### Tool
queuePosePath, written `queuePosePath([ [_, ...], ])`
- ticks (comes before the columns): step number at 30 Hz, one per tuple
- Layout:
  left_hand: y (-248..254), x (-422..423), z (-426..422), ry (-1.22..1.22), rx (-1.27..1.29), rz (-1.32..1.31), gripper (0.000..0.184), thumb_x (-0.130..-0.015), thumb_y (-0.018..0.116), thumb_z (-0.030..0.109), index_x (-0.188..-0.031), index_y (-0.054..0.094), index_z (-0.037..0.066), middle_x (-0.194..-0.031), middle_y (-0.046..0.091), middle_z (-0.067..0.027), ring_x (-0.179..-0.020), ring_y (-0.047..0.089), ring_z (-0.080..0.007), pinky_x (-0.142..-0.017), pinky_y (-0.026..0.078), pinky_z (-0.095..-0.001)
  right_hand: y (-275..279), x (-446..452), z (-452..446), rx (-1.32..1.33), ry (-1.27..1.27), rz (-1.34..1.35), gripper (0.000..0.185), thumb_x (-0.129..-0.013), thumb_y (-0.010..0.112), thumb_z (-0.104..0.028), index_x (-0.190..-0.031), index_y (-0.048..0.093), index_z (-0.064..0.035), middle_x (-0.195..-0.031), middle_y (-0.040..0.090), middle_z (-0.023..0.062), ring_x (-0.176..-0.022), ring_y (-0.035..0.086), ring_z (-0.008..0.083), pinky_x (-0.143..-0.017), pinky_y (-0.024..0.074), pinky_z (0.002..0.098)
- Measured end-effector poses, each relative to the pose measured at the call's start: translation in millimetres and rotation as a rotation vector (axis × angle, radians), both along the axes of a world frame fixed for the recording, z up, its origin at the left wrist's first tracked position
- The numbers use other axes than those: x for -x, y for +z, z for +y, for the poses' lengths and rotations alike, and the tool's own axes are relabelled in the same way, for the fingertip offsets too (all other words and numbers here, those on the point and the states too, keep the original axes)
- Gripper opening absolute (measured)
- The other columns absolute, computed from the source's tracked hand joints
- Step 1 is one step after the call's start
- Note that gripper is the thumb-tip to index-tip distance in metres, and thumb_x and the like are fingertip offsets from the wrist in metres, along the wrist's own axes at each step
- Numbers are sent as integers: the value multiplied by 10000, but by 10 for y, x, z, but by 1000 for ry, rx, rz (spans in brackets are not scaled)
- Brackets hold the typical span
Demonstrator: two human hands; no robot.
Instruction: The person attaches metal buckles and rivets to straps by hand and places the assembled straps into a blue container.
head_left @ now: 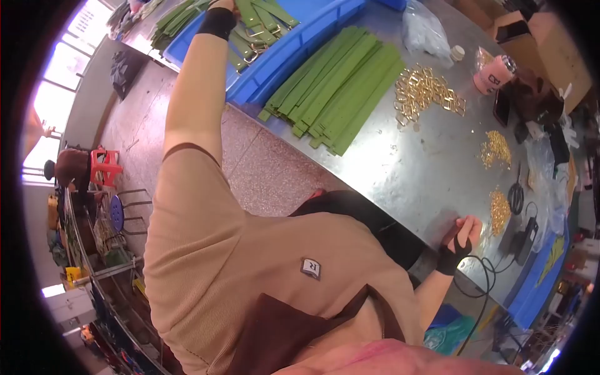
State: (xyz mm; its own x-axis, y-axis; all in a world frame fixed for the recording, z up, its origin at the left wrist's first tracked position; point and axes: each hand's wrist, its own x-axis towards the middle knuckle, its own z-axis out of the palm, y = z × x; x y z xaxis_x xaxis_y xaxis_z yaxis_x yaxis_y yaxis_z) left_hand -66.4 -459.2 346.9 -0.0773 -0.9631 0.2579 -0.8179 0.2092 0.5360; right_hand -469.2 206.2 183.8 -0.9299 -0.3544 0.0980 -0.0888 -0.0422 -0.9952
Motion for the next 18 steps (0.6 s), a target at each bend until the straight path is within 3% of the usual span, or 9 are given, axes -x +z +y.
queuePosePath([
  [4,-39,-93,-90,9,-19,13,358,-856,684,220,-1153,649,23,-1047,682,-103,-927,640,-206,-805,522,-351,-9,18,20,-7,51,-6,189,-1023,499,-158,-866,524,-57,-743,510,4,-701,461,93,-661,374,229],
  [7,63,-10,-29,-145,46,230,389,-845,693,201,-1177,644,3,-1091,682,-103,-983,638,-196,-838,515,-338,13,34,34,-54,96,10,222,-1027,493,-179,-840,506,-61,-734,500,6,-688,448,93,-635,360,231],
  [9,134,153,147,-576,-26,571,410,-838,700,188,-1192,641,-10,-1121,683,-103,-1020,637,-189,-860,510,-330,46,10,27,-119,70,-11,256,-1028,479,-189,-804,493,-65,-721,487,5,-664,433,95,-607,345,235],
  [11,156,398,578,-1070,-246,703,432,-831,706,175,-1208,637,-23,-1150,683,-103,-1058,636,-182,-882,505,-321,-5,33,29,47,84,-53,276,-1020,470,-179,-768,487,-69,-699,466,-1,-648,424,93,-597,337,234],
  [14,89,1167,2562,-1066,-39,26,349,-783,722,217,-1028,644,-19,-1058,672,-157,-982,638,-280,-860,505,-351,-21,52,94,-42,122,10,291,-1010,493,-164,-744,510,-49,-675,481,5,-628,428,93,-592,345,237],
  [15,-13,1329,2874,-872,-52,-236,324,-769,721,225,-970,639,-15,-992,659,-177,-938,632,-316,-836,511,-375,-16,60,77,-61,120,86,302,-1017,502,-168,-745,525,-38,-667,499,13,-619,438,95,-587,360,242],
  [18,-830,1493,3118,-834,101,-269,275,-777,691,224,-894,595,-5,-904,607,-203,-896,606,-378,-796,513,-433,59,15,25,-178,93,232,302,-1010,517,-159,-738,527,-29,-673,512,15,-637,462,102,-620,383,253],
])
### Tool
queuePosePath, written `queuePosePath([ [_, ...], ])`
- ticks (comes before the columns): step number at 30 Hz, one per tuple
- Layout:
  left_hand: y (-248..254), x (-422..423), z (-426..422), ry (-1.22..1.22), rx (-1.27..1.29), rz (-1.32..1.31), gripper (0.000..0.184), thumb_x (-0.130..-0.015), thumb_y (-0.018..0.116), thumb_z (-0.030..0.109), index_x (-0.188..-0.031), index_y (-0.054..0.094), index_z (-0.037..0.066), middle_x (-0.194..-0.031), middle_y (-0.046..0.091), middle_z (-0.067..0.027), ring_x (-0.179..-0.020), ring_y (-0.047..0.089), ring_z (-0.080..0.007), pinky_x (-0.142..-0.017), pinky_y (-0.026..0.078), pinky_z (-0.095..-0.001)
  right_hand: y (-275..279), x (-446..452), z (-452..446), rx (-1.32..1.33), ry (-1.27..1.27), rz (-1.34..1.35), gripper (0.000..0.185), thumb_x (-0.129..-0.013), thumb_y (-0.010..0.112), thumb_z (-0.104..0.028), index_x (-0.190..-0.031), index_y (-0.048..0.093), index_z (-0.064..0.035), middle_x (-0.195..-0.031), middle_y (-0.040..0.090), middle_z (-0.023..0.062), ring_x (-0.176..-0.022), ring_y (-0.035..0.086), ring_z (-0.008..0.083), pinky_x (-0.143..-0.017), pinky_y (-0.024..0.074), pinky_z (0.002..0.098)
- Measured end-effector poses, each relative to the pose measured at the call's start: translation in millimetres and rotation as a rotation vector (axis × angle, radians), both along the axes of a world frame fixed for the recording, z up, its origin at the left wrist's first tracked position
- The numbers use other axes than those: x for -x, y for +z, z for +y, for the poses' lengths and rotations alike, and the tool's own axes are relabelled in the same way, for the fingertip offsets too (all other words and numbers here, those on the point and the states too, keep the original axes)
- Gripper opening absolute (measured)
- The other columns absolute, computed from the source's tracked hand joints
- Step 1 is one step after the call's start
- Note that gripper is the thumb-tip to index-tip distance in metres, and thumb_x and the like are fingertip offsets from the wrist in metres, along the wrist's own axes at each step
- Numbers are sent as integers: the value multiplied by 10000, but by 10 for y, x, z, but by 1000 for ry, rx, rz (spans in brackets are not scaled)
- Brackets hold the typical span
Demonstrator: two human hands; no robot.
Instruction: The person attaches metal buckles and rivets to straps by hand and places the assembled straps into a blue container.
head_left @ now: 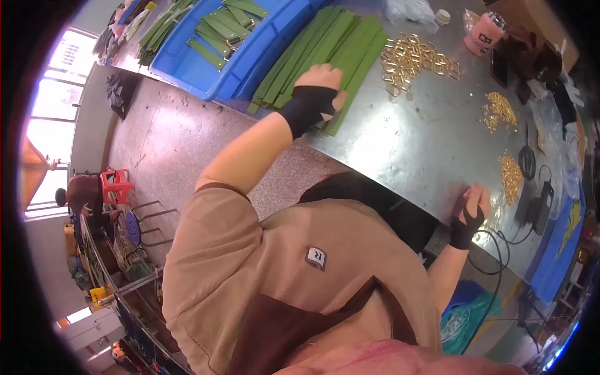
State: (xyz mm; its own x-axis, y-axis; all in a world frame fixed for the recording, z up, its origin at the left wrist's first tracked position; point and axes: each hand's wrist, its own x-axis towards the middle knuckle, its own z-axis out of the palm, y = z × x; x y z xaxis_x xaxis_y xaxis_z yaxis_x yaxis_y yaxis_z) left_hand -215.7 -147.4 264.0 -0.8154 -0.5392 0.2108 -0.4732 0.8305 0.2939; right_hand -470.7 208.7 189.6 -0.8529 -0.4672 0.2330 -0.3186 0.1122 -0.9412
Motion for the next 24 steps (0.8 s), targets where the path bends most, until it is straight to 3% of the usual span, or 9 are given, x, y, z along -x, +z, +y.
queuePosePath([
  [2,-241,89,53,239,174,-48,245,-799,658,210,-893,574,0,-929,615,-203,-938,611,-394,-810,513,-461,52,-6,5,-46,17,50,302,-997,546,-159,-727,524,-26,-681,518,21,-654,473,108,-641,390,262],
  [5,-222,194,148,339,156,-102,240,-814,642,206,-903,562,-2,-967,613,-214,-952,607,-414,-818,517,-473,7,-3,25,-35,21,5,289,-1004,532,-162,-747,530,-28,-693,501,9,-664,443,95,-638,364,244],
  [12,-307,304,206,407,115,-68,168,-836,608,187,-891,569,33,-884,657,-207,-870,644,-413,-745,520,-507,-120,82,57,22,19,-16,307,-1004,561,-175,-730,521,-44,-691,503,-7,-651,438,81,-624,357,239],
  [14,-160,307,248,444,106,-30,148,-859,578,188,-885,566,43,-826,654,-212,-808,642,-420,-713,501,-523,-50,46,65,2,52,-9,237,-980,585,-140,-777,572,-18,-742,537,17,-687,496,112,-665,410,268],
  [17,89,363,520,253,138,154,161,-884,554,202,-846,537,46,-790,624,-205,-760,619,-417,-656,469,-523,141,-168,-99,37,123,-72,163,-976,604,-160,-944,630,-2,-806,587,19,-710,524,94,-664,424,244],
  [19,46,486,790,153,194,145,143,-877,562,199,-829,528,69,-747,591,-176,-711,596,-390,-620,464,-494,157,-276,-342,94,233,-274,265,-966,633,-188,-1133,629,17,-857,622,25,-693,539,73,-625,425,221],
  [21,-15,633,1140,8,208,170,94,-847,575,184,-837,528,104,-740,557,-117,-684,579,-331,-581,467,-443,652,-479,-654,70,333,-413,334,-987,615,-293,-1164,636,-10,-840,629,24,-638,532,77,-567,406,228],
  [23,-111,824,1426,-63,189,158,129,-793,623,181,-854,533,112,-760,565,-87,-706,599,-303,-575,484,-426,748,-472,-955,22,333,-541,357,-967,645,-325,-1137,635,-11,-852,632,27,-590,520,80,-535,393,233],
  [24,-70,896,1544,-102,142,123,145,-786,640,187,-849,533,113,-769,568,-77,-711,607,-301,-582,496,-427,710,-420,-1074,24,340,-546,433,-916,709,-293,-1177,621,41,-833,634,36,-582,525,82,-536,418,238],
])
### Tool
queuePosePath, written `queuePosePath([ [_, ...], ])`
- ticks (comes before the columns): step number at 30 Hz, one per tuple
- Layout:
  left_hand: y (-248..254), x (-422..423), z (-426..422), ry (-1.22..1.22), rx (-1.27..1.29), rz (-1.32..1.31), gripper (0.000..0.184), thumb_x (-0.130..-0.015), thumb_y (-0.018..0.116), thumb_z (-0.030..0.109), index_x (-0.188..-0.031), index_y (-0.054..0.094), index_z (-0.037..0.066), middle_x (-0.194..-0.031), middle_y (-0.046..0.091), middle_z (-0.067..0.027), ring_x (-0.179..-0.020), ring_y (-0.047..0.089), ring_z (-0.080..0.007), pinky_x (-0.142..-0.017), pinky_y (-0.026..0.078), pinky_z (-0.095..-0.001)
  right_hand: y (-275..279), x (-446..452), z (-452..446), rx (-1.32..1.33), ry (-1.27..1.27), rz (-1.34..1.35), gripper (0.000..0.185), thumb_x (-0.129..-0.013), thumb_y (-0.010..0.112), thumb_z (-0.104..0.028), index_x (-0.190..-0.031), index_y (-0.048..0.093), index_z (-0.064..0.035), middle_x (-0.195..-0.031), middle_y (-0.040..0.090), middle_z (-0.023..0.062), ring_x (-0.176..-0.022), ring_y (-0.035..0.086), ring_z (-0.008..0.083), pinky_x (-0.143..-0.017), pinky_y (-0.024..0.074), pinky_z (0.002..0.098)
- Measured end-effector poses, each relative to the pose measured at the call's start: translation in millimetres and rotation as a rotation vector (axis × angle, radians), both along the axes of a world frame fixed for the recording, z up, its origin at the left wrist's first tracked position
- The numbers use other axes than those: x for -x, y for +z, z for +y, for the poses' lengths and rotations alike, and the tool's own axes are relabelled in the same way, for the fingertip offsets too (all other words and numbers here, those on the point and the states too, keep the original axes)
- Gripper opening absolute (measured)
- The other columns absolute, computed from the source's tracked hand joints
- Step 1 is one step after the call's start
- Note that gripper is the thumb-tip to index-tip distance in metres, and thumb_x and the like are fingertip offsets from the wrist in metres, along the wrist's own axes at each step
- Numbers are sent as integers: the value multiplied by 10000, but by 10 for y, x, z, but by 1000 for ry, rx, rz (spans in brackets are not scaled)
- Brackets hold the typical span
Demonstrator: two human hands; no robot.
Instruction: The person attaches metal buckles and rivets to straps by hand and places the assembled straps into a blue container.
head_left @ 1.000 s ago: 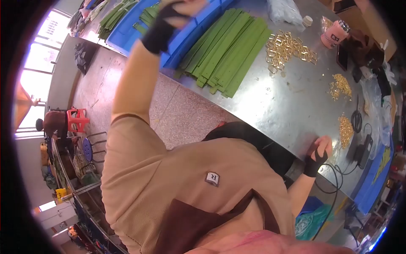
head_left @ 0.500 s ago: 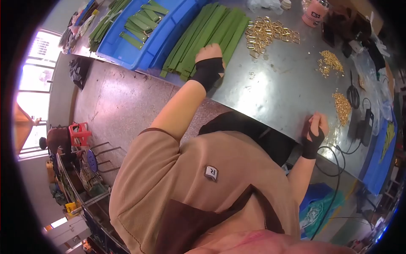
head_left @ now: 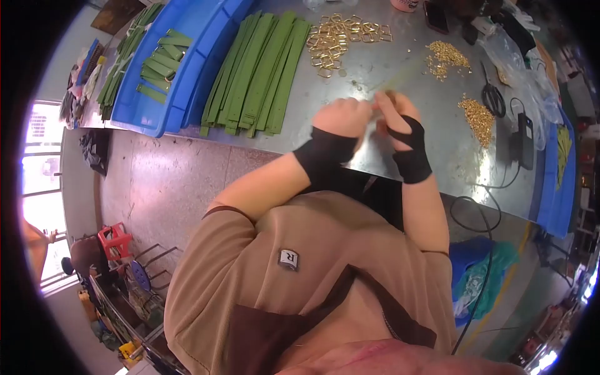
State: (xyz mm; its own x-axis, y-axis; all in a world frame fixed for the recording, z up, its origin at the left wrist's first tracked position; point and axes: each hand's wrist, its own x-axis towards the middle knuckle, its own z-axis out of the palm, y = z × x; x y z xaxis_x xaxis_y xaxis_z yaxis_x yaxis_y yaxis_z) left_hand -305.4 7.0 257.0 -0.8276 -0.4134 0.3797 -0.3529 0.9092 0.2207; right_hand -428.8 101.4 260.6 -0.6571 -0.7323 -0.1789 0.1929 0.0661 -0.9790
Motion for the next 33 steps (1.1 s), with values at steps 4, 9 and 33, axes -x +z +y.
queuePosePath([
  [4,13,112,56,-90,-73,157,252,-811,652,195,-1035,613,88,-810,596,-93,-717,614,-311,-614,516,-398,-184,222,-183,106,-6,-29,255,-972,636,-256,-1042,679,-15,-738,610,-4,-580,503,59,-534,388,213],
  [9,-39,36,-359,-118,-1372,79,315,-912,621,106,-1194,562,-22,-999,683,-119,-795,655,-160,-685,502,-281,-224,398,-275,145,252,-177,269,-1010,586,-265,-1111,688,-38,-783,645,-6,-634,496,35,-565,366,177],
  [33,-31,-521,-850,-131,-1546,365,191,-934,628,72,-1101,647,-20,-956,691,-45,-834,630,-85,-749,494,-225,-638,472,-1495,-487,92,1025,201,-820,584,-176,-946,648,-33,-970,657,215,-900,655,406,-774,536,490],
])
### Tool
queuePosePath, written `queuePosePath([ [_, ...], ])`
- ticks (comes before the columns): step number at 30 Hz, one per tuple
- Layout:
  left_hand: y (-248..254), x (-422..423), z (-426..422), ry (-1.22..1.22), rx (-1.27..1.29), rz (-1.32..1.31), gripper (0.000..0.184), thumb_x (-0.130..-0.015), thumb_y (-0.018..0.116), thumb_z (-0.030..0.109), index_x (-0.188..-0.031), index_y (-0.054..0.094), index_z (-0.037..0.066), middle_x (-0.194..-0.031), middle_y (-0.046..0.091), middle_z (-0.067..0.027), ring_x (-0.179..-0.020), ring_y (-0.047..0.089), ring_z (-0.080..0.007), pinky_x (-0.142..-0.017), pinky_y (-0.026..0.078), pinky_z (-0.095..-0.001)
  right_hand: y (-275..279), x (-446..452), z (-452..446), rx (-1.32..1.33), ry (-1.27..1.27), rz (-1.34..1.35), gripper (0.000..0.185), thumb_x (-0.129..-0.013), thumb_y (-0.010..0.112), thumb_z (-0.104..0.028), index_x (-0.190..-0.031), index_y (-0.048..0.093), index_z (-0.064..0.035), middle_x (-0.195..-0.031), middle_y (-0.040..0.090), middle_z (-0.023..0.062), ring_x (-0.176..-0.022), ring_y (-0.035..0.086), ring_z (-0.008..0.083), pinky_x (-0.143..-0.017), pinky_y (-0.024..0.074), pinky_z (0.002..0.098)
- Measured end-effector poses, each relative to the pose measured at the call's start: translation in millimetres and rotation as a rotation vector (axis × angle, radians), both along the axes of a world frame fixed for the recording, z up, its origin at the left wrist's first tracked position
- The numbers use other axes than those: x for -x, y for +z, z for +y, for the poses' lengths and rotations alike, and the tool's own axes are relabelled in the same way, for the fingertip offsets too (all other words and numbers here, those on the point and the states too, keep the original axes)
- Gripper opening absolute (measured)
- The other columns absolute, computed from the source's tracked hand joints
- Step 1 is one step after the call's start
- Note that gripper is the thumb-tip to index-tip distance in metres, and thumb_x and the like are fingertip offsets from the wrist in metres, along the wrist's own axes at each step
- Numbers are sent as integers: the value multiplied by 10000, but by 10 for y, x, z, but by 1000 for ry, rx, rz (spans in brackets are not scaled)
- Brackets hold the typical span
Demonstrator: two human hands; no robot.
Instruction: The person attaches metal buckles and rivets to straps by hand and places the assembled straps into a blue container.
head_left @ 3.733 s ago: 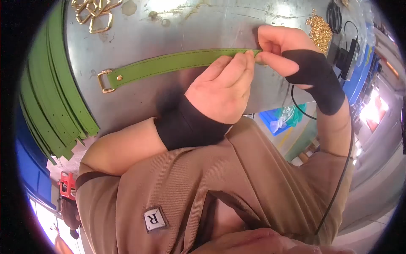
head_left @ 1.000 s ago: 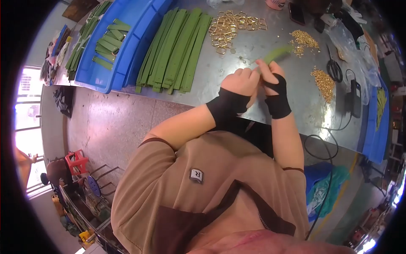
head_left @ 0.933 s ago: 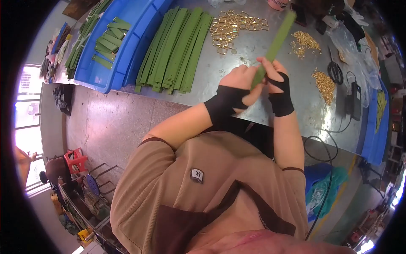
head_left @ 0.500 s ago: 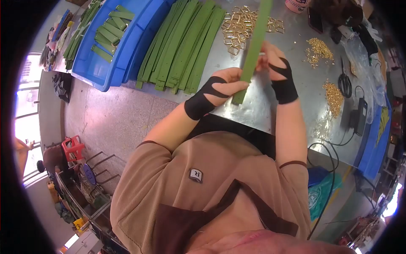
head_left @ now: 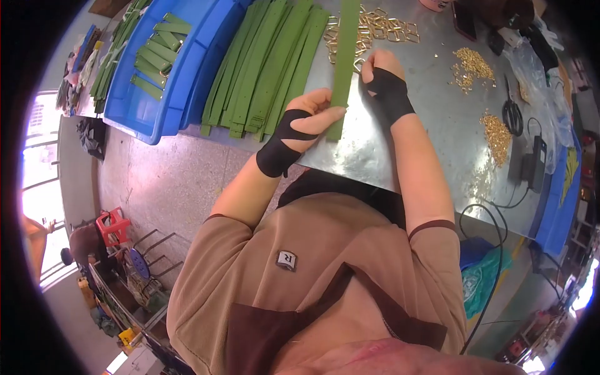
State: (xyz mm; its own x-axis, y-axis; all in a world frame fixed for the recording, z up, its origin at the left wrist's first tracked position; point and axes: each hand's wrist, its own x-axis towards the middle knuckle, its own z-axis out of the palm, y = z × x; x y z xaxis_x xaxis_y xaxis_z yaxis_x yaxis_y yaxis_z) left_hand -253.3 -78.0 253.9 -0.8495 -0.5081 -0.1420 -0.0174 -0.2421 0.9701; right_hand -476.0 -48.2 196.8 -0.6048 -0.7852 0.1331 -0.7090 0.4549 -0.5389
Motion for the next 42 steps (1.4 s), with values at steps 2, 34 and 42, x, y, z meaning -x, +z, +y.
queuePosePath([
  [2,-27,111,96,-30,-43,-16,212,-933,644,77,-1129,646,-4,-915,671,-12,-753,563,-56,-643,413,-202,54,18,237,199,9,-41,200,-812,595,-158,-942,623,-10,-859,662,196,-829,668,370,-722,530,445],
  [34,-325,1059,819,-385,-551,-153,156,-937,630,162,-982,616,13,-752,652,-54,-545,567,-111,-456,403,-256,184,-658,2615,831,-32,-1360,54,-931,621,21,-981,603,15,-994,701,192,-852,726,276,-766,617,384],
  [42,-382,1001,765,-399,-445,-192,147,-924,633,151,-980,627,14,-727,615,-31,-510,478,-89,-449,313,-243,148,-656,2513,708,-113,-1625,86,-952,616,-48,-1012,578,1,-1000,689,196,-874,722,279,-804,602,379],
])
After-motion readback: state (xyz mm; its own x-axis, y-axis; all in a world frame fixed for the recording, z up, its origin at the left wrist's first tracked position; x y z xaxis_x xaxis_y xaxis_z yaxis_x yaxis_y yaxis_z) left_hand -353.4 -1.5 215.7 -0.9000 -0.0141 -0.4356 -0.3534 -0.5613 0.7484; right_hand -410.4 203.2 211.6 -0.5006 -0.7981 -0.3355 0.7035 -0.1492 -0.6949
